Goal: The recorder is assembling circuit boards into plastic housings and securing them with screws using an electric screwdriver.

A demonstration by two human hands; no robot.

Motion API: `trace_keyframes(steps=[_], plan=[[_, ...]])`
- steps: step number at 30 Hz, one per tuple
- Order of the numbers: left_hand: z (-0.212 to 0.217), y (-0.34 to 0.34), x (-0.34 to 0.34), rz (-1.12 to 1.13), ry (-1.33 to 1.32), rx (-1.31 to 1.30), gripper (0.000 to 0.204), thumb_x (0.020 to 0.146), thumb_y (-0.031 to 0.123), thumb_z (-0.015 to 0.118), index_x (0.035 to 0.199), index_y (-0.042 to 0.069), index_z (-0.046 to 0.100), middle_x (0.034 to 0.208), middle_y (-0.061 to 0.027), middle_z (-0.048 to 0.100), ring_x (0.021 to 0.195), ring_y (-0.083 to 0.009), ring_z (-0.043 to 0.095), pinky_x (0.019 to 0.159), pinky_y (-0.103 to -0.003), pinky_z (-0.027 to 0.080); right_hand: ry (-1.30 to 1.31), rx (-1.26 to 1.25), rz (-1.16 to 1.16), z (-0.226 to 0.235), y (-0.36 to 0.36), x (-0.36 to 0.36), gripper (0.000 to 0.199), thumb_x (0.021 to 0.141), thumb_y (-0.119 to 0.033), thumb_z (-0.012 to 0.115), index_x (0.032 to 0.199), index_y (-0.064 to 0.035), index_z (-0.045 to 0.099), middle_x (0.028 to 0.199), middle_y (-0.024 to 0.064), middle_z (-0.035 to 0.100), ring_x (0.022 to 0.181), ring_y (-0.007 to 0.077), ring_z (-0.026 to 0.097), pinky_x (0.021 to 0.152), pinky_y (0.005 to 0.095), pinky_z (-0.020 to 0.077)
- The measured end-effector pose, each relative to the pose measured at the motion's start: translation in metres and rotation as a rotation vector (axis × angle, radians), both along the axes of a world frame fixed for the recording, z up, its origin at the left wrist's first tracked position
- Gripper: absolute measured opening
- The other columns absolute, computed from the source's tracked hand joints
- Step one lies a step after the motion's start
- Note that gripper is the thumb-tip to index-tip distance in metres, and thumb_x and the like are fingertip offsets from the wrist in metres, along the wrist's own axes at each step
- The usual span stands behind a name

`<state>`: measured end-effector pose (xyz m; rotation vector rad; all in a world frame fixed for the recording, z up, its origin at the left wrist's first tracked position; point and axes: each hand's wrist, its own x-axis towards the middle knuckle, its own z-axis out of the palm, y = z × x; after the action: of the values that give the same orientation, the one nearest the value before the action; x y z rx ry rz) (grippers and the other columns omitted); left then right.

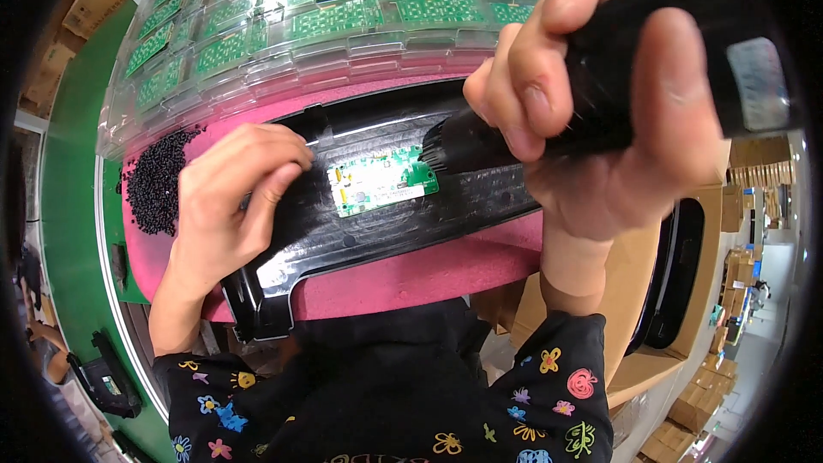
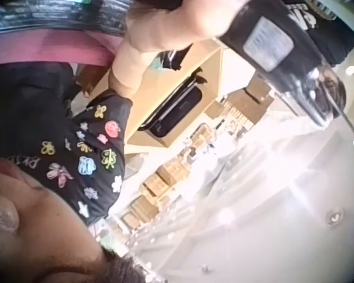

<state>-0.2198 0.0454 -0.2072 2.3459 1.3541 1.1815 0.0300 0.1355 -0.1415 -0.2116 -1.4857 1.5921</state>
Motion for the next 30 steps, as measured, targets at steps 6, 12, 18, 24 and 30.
trace_keyframes(steps=[6,12,18,24,30], plan=[[-0.008,0.002,0.004,-0.194,0.067,-0.232,0.014,0.076,0.006,0.073,0.087,0.002,0.065,0.091,-0.0068,0.070,0.084,-0.0251,0.065,0.069,-0.036,0.055,-0.009,-0.025,-0.146,-0.024,0.009,-0.009,0.042,0.094,-0.046,0.050,0.100,-0.0044,0.053,0.065,-0.0022,0.049,0.050,0.0072,0.039,0.055,0.0247,0.0316],[-0.009,0.000,0.003,-0.201,0.131,-0.222,0.013,0.076,0.012,0.074,0.084,0.004,0.068,0.094,-0.0024,0.073,0.083,-0.0219,0.064,0.066,-0.034,0.056,-0.043,-0.050,-0.201,-0.029,0.011,-0.016,0.041,0.094,-0.046,0.051,0.097,-0.0048,0.053,0.064,-0.0020,0.048,0.050,0.0074,0.038,0.055,0.0253,0.0312],[-0.008,0.001,0.002,-0.197,0.152,-0.285,0.012,0.078,0.010,0.074,0.086,0.004,0.068,0.094,-0.0033,0.073,0.083,-0.0219,0.066,0.067,-0.034,0.057,-0.047,-0.043,-0.217,-0.033,0.014,-0.017,0.042,0.094,-0.047,0.051,0.098,-0.0045,0.052,0.064,-0.0024,0.047,0.050,0.0071,0.038,0.055,0.0250,0.0313],[-0.009,0.000,-0.001,-0.180,0.018,-0.386,0.011,0.082,0.006,0.071,0.091,0.001,0.069,0.097,-0.0065,0.074,0.073,-0.0244,0.068,0.067,-0.033,0.056,-0.085,0.018,-0.160,-0.033,0.016,-0.022,0.041,0.095,-0.046,0.050,0.098,-0.0042,0.051,0.063,-0.0029,0.046,0.051,0.0067,0.037,0.055,0.0248,0.0315],[-0.007,0.002,-0.002,-0.186,0.022,-0.433,0.009,0.085,0.006,0.068,0.092,0.000,0.068,0.094,-0.0080,0.074,0.071,-0.0282,0.070,0.061,-0.034,0.055,-0.121,-0.001,-0.113,-0.035,0.017,-0.027,0.036,0.094,-0.040,0.050,0.097,-0.0038,0.051,0.063,-0.0028,0.045,0.050,0.0065,0.037,0.054,0.0241,0.0313]])
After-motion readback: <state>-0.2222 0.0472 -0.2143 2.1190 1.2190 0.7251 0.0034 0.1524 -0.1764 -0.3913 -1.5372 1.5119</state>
